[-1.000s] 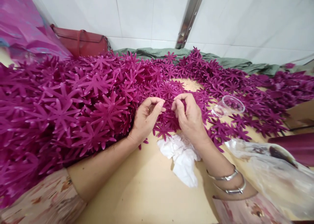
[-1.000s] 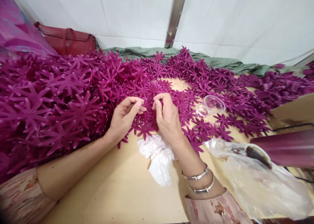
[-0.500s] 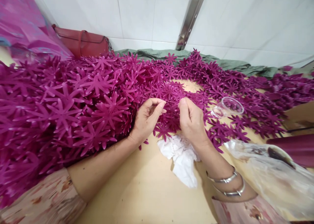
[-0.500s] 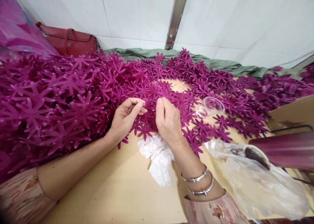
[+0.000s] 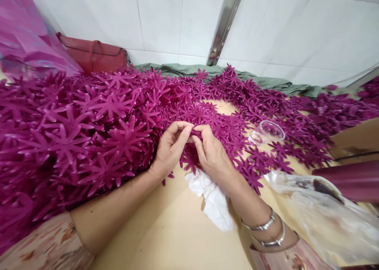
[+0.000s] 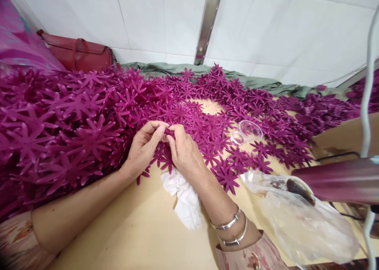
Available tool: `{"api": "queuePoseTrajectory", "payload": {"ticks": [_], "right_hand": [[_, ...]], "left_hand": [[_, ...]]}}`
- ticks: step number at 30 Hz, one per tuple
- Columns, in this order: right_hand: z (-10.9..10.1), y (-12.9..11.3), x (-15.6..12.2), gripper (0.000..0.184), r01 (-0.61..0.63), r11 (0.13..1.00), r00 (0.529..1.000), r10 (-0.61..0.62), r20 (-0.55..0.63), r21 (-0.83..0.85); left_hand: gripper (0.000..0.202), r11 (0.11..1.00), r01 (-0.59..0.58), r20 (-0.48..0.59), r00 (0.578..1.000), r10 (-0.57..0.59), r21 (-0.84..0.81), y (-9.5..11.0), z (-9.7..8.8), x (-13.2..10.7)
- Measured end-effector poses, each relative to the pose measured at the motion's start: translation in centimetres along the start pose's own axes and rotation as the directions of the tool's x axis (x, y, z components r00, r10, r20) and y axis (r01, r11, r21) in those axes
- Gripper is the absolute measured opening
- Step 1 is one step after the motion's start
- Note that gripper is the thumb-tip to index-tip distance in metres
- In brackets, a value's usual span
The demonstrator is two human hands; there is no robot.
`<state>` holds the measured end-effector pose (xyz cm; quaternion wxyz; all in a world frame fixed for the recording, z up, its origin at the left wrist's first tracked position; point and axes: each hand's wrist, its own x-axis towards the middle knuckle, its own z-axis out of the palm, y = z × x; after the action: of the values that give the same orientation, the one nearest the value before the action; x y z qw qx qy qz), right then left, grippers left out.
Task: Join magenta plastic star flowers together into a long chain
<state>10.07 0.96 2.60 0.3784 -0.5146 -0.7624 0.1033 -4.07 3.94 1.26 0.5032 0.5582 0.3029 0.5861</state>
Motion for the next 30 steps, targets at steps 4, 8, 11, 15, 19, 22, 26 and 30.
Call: {"api": "queuePoseTrajectory", "payload": {"ticks": [4, 8, 11, 15, 19, 22, 26, 30], "right_hand": [[-0.2, 0.2, 0.0, 0.019, 0.004, 0.996, 1.0, -0.002, 0.025, -0.085], [-0.3, 0.1, 0.0, 0.026, 0.047, 0.973, 0.998, -0.039, 0.04, -0.227], [-0.1, 0.2, 0.0, 0.026, 0.062, 0.957, 0.998, -0.066, -0.006, -0.283], [0.2, 0.6, 0.0, 0.016, 0.024, 0.989, 0.998, -0.032, -0.055, -0.145], [0.2, 1.3, 0.1, 0.052, -0.012, 0.99, 0.983, 0.037, -0.177, 0.141], [0.1, 1.6, 0.3, 0.057, -0.043, 0.95, 0.962, 0.123, -0.244, 0.311], [0.2, 1.6, 0.3, 0.042, -0.05, 0.905, 0.96, 0.16, -0.23, 0.423], [0.1, 1.4, 0.2, 0.046, -0.028, 0.914, 0.958, 0.14, -0.25, 0.404]], "left_hand": [[0.023, 1.0, 0.003, -0.001, 1.0, -0.003, 0.03, 0.0, 0.0, 0.0], [0.024, 0.999, 0.013, -0.007, 1.0, -0.013, 0.044, 0.1, 0.0, 0.0], [0.023, 0.999, -0.002, 0.016, 1.0, 0.001, 0.041, -0.1, 0.0, 0.0], [0.019, 0.998, -0.031, -0.003, 1.0, 0.031, 0.049, -0.5, -0.1, 0.2], [0.017, 1.0, -0.011, -0.07, 0.997, 0.011, 0.008, -0.8, -0.3, 0.4], [0.022, 0.998, 0.049, -0.078, 0.996, -0.053, -0.05, -0.8, -0.2, 0.5], [0.028, 0.986, 0.129, -0.057, 0.989, -0.135, -0.105, -0.5, -0.1, 0.6], [0.025, 0.986, 0.152, -0.004, 0.988, -0.152, -0.068, -0.1, -0.2, 0.6]]}}
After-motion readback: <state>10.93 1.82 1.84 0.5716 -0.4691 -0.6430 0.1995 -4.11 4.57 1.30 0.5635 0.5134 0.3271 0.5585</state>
